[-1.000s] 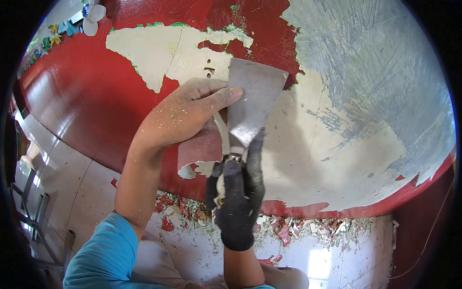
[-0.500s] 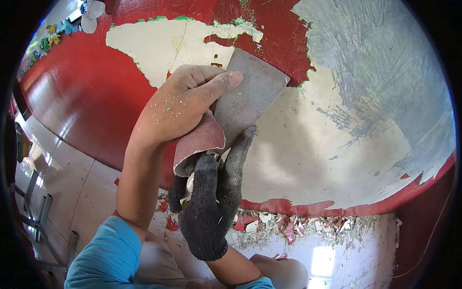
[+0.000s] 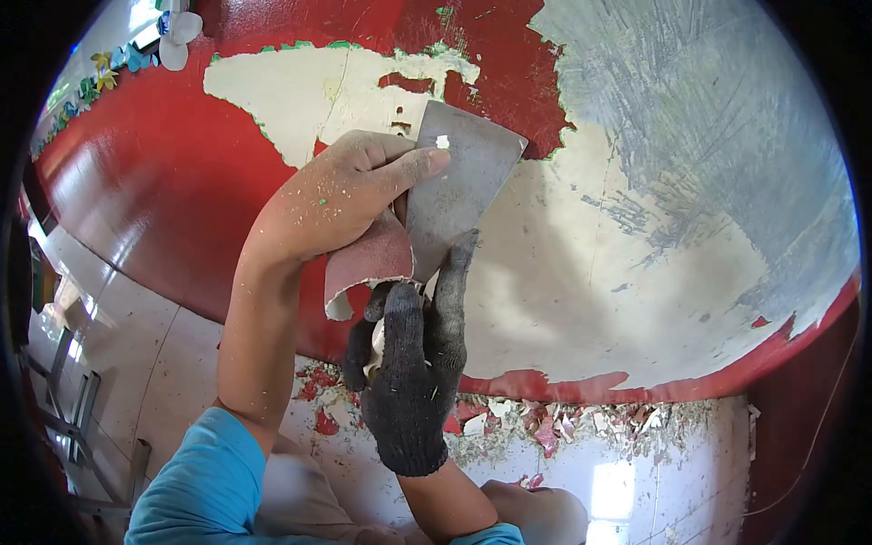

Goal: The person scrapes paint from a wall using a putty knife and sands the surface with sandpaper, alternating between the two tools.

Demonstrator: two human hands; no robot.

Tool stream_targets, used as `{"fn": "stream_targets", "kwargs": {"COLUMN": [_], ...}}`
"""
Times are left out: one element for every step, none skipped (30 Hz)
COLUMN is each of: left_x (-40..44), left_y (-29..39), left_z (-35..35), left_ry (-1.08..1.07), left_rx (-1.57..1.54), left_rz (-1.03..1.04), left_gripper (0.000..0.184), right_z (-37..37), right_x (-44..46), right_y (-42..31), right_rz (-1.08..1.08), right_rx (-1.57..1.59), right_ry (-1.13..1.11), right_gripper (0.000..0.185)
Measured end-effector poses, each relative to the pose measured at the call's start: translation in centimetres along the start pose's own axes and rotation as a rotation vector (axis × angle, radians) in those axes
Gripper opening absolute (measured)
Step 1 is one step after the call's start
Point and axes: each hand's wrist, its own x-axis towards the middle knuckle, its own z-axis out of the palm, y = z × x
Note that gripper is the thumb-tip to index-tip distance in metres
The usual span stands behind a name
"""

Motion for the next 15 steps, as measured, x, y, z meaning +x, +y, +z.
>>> {"fn": "stream_targets", "kwargs": {"left_x": [0.0, 0.0, 0.0, 0.1, 0.3, 0.4, 0.3, 0.1, 0.0, -0.1, -0.2, -0.2, -0.1, 0.1, 0.2], "left_y": [0.1, 0.2, 0.3, 0.2, -0.1, -0.2, -0.1, 0.4, 0.8, 0.8, 0.8, 0.8, 0.5, -0.1, -0.5], "left_z": [0.0, 0.1, 0.2, 0.6, 1.0, 1.3, 1.3, 1.2, 1.0, 0.7, 0.1, -0.3, -0.4, -0.2, 0.0], "left_ry": [0.000, 0.016, 0.032, 0.033, 0.116, 0.196, 0.191, 0.169, 0.150, 0.148, 0.042, -0.060, -0.056, -0.055, -0.056], "left_rx": [0.005, -0.017, -0.040, -0.038, -0.062, -0.086, -0.086, -0.104, -0.121, -0.118, -0.056, 0.006, 0.008, -0.023, -0.056], "left_rz": [-0.002, -0.003, -0.005, -0.007, 0.044, 0.094, 0.090, 0.060, 0.031, 0.030, -0.026, -0.080, -0.075, -0.030, 0.013], "left_gripper": [0.039, 0.039, 0.039, 0.039, 0.040, 0.040, 0.040, 0.040, 0.040, 0.040, 0.040, 0.041, 0.041, 0.041, 0.041], "right_z": [0.0, 0.0, 0.0, -0.1, -0.3, -0.4, -0.6, -0.7, -0.8, -0.9, -0.9, -0.8, -0.9, -0.9, -1.0], "right_x": [0.2, 0.6, 1.0, 1.4, 1.7, 1.9, 1.7, 1.3, 0.8, 0.3, -0.1, -0.2, -0.2, -0.1, -0.1], "right_y": [0.1, 0.2, 0.3, 0.4, 0.5, 0.5, 0.4, 0.1, -0.2, -0.6, -0.8, -0.9, -0.8, -0.7, -0.6], "right_rz": [0.002, -0.050, -0.103, -0.156, -0.212, -0.267, -0.265, -0.216, -0.169, -0.121, -0.074, -0.029, -0.032, -0.063, -0.093], "right_rx": [0.004, -0.012, -0.028, -0.045, -0.062, -0.079, -0.077, -0.086, -0.096, -0.105, -0.114, -0.124, -0.124, -0.169, -0.216], "right_ry": [-0.002, -0.023, -0.045, -0.065, -0.085, -0.102, -0.096, -0.066, -0.038, -0.012, 0.011, 0.032, 0.026, 0.025, 0.026], "right_gripper": [0.056, 0.058, 0.060, 0.062, 0.064, 0.066, 0.066, 0.063, 0.059, 0.056, 0.053, 0.050, 0.050, 0.050, 0.050]}}
